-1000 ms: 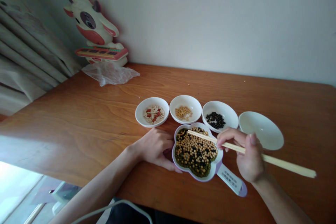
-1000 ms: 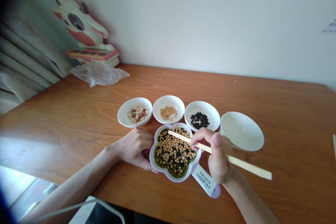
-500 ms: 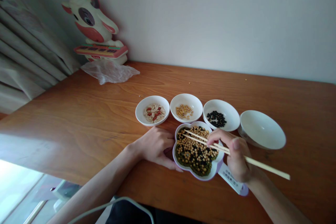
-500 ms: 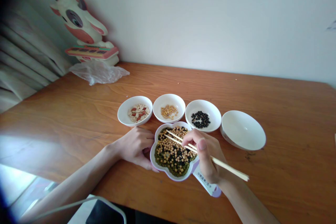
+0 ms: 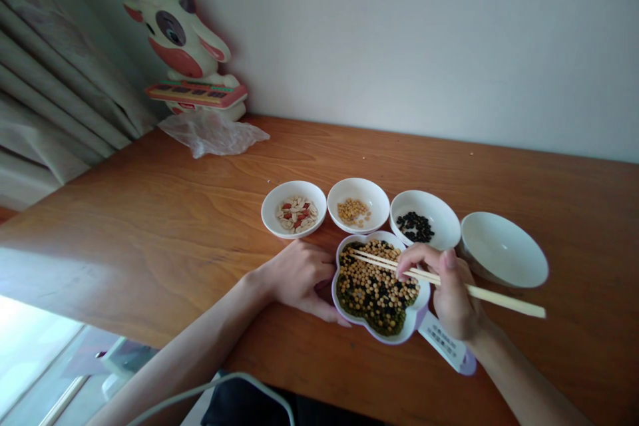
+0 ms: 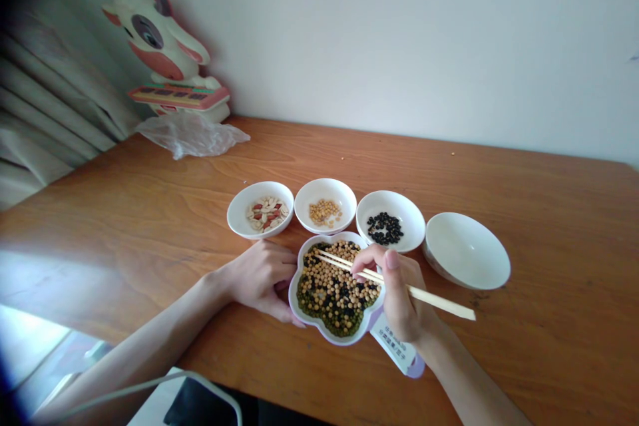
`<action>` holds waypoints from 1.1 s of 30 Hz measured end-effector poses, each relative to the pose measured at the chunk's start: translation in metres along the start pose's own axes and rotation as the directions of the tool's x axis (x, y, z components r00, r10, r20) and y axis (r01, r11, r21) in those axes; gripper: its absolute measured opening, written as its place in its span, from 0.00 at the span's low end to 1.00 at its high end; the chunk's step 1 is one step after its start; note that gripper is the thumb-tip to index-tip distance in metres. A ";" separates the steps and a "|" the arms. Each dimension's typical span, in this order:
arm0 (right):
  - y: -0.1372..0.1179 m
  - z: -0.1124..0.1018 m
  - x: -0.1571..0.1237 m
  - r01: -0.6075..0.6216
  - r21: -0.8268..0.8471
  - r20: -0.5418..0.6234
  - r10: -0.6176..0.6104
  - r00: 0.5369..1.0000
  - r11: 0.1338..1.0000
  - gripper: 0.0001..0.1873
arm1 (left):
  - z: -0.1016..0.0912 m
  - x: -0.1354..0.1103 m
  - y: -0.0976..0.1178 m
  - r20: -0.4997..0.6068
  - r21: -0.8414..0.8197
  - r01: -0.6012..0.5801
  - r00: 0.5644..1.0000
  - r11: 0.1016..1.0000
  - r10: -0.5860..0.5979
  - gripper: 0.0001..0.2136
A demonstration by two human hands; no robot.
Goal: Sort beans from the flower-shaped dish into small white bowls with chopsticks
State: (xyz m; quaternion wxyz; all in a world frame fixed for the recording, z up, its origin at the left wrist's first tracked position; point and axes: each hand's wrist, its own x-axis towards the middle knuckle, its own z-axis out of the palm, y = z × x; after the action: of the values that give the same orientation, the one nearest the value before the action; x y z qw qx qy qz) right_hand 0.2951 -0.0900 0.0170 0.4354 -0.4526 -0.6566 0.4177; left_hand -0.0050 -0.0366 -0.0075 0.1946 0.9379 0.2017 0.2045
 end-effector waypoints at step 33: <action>-0.031 0.028 -0.007 0.043 0.260 -0.341 0.050 0.939 0.965 0.32 | -0.009 0.000 0.002 0.062 -0.007 -0.064 0.996 0.998 0.065 0.21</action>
State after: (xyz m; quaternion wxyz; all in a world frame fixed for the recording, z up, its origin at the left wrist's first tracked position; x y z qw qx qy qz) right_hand 0.2631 -0.1086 0.0375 0.5992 -0.4580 -0.5079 0.4162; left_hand -0.0084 -0.0358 0.0015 0.1963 0.9494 0.1647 0.1818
